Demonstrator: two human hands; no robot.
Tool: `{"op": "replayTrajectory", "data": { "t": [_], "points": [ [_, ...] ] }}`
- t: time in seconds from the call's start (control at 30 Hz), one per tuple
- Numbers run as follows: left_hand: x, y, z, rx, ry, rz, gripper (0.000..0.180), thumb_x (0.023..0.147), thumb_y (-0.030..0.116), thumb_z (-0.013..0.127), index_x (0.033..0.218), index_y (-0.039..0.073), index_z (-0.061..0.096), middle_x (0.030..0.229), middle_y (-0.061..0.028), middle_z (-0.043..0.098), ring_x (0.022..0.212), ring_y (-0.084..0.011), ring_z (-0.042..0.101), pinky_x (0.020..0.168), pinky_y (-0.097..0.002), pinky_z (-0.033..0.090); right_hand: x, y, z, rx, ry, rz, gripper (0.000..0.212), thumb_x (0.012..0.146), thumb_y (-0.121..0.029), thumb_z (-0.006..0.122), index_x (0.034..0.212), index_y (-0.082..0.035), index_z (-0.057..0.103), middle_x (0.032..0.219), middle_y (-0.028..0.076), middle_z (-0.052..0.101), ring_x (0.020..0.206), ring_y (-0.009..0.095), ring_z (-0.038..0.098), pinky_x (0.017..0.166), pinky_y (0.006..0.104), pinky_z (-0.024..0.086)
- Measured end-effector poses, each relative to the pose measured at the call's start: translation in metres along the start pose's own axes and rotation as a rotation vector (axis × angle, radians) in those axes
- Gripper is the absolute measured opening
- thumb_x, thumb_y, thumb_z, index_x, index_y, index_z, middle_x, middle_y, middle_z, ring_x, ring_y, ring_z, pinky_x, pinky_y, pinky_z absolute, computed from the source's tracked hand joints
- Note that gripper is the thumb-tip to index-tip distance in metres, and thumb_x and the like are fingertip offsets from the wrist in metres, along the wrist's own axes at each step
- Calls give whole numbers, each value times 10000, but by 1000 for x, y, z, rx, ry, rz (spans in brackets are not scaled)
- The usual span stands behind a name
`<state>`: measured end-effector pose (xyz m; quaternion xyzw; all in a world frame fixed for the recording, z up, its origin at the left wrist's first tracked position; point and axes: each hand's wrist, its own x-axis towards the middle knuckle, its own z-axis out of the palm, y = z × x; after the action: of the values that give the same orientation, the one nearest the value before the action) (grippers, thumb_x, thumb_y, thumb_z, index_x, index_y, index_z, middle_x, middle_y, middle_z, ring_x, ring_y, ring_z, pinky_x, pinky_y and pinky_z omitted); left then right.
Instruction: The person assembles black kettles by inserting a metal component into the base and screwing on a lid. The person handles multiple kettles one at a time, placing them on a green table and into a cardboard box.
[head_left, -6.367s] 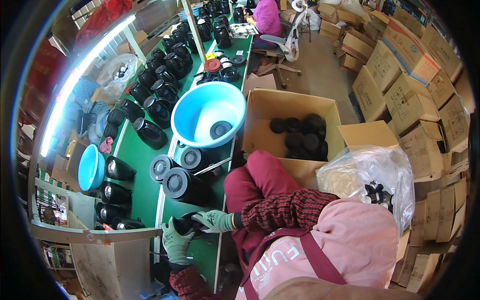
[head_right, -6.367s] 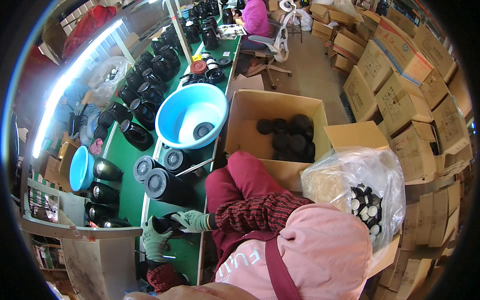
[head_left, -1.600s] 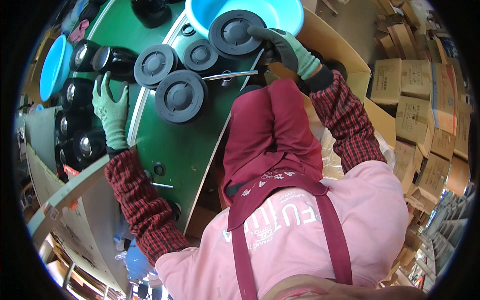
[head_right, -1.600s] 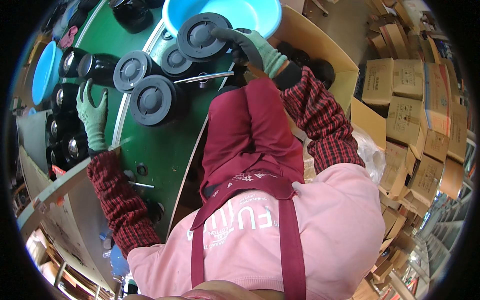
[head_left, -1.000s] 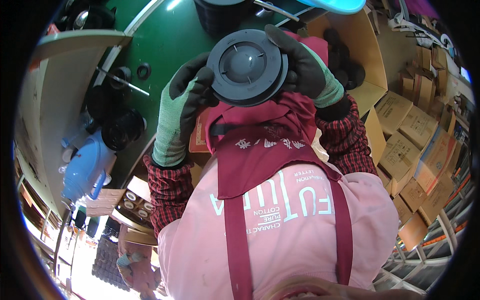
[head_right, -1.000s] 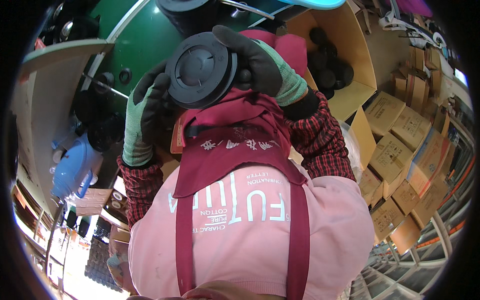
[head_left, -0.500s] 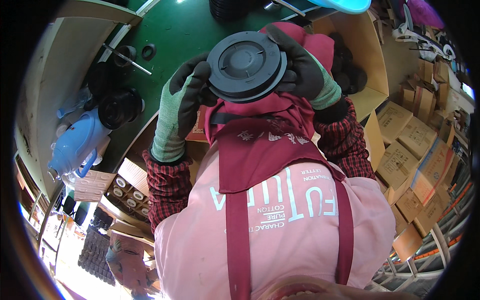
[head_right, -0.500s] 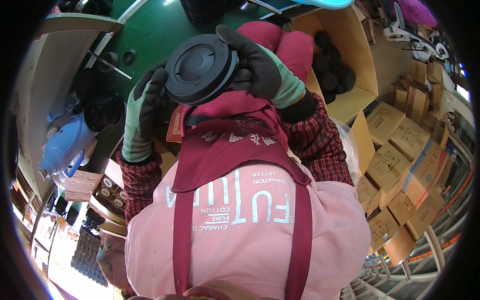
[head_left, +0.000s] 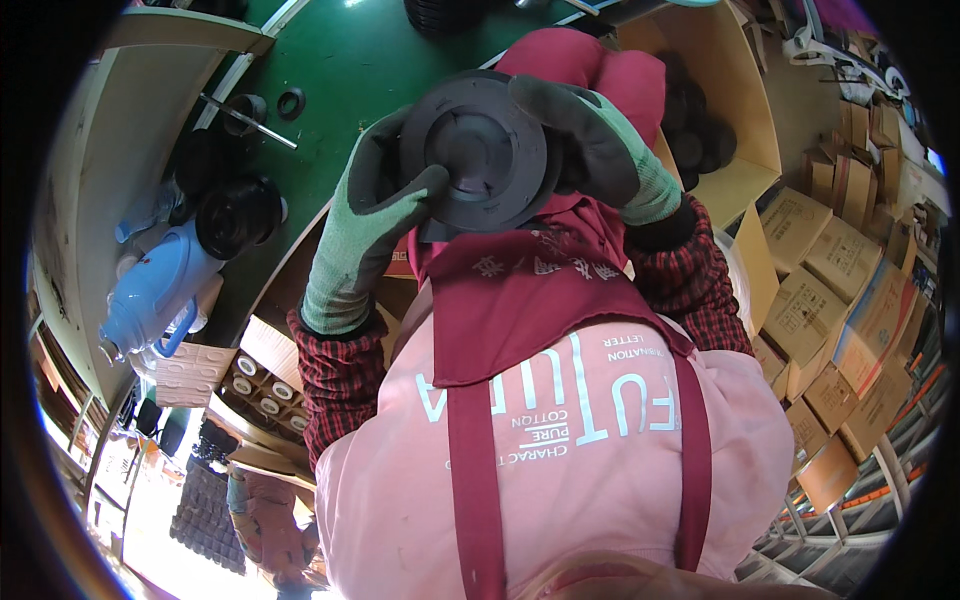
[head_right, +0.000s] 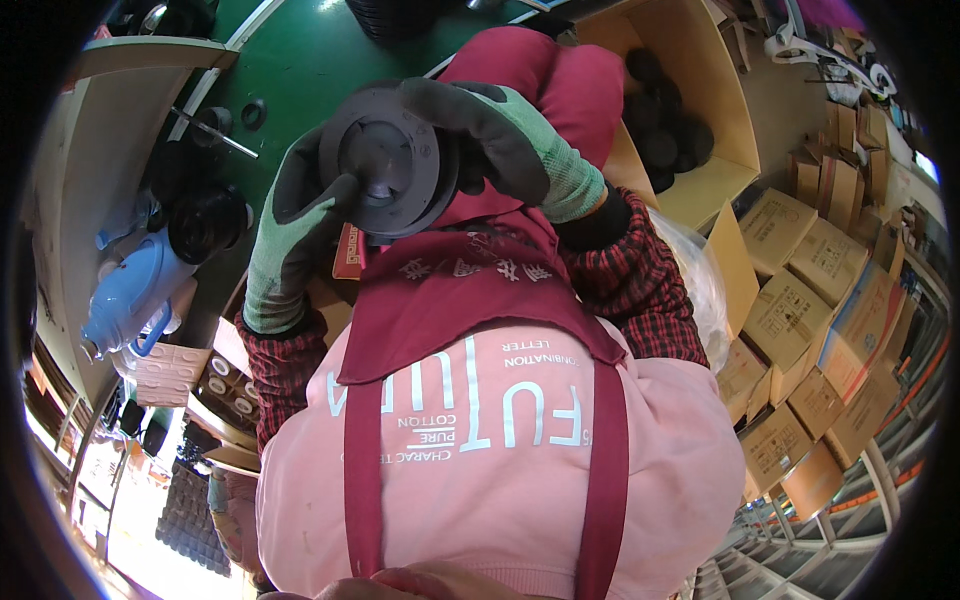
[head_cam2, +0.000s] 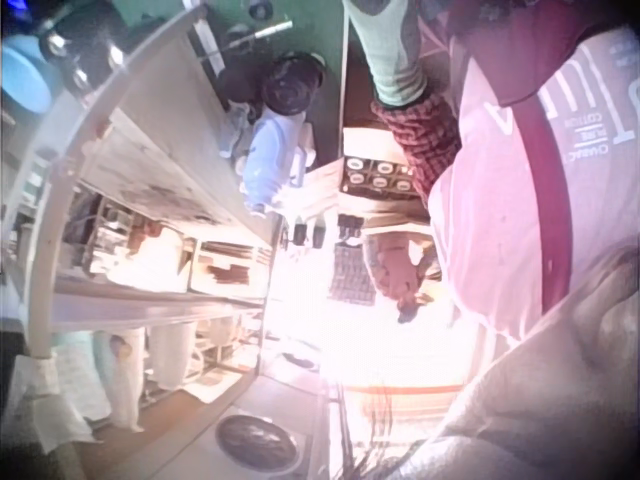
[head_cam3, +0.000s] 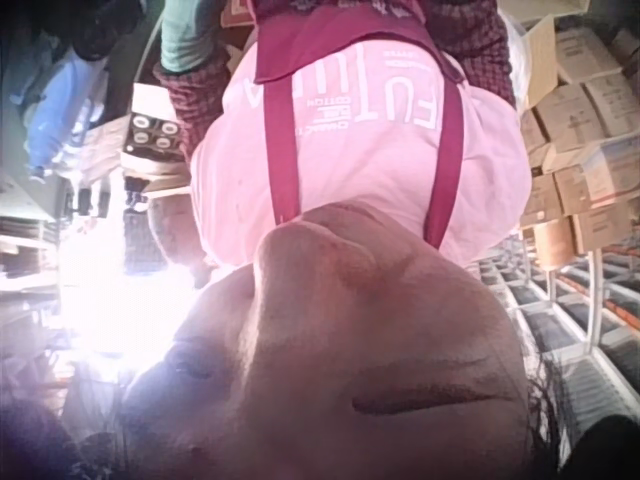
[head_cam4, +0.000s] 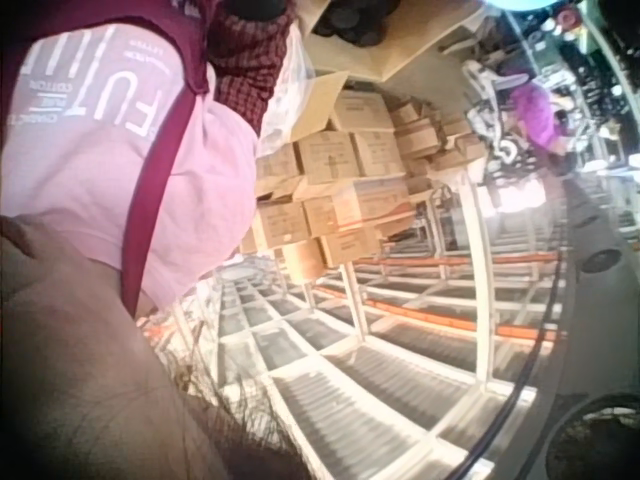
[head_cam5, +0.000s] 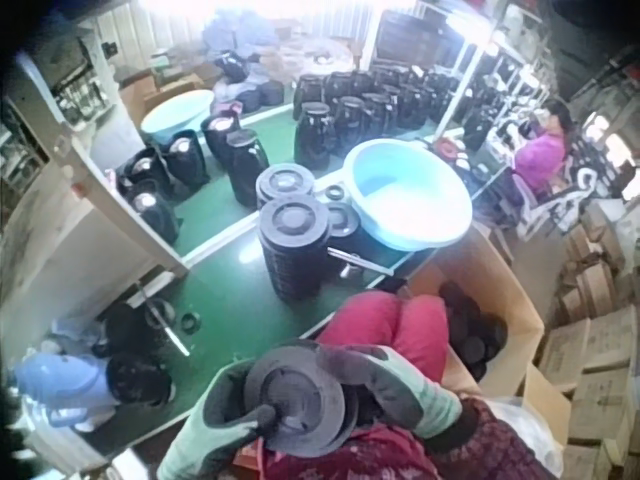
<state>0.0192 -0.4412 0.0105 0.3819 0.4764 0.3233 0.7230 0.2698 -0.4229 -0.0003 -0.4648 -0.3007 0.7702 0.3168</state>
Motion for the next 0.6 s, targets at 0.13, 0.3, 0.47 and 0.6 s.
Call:
{"op": "replayTrajectory", "data": {
  "t": [0.13,0.3,0.47,0.6],
  "points": [
    [-1,1,5,-51,-16,33,643,911,122,766,1451,-23,449,1351,-126,571,1235,-176,557,1044,-324,477,5,3,-13,217,-26,159,429,1035,-426,571,1201,-44,673,806,-10,684,685,62,621,590,196,461],
    [-5,-29,-31,-10,70,80,557,943,146,733,1429,2,501,1265,-70,613,1104,-117,587,946,-272,499,2,16,-5,-249,-37,27,506,1083,-456,437,1212,-12,641,771,17,611,634,89,567,582,235,446],
    [-21,-55,-186,412,847,294,447,964,149,694,1355,-28,571,1214,-132,664,1092,-192,628,947,-306,507,29,59,-7,-298,-13,70,385,1087,-335,473,1321,-48,578,919,61,677,737,118,646,685,254,531],
    [-34,-67,-289,812,1213,268,555,922,225,729,1394,-2,546,1275,-239,650,1145,-364,629,998,-418,494,35,82,-23,-308,-70,77,381,1079,-346,490,1302,-58,600,954,65,697,767,114,664,713,253,533]
  ]
}}
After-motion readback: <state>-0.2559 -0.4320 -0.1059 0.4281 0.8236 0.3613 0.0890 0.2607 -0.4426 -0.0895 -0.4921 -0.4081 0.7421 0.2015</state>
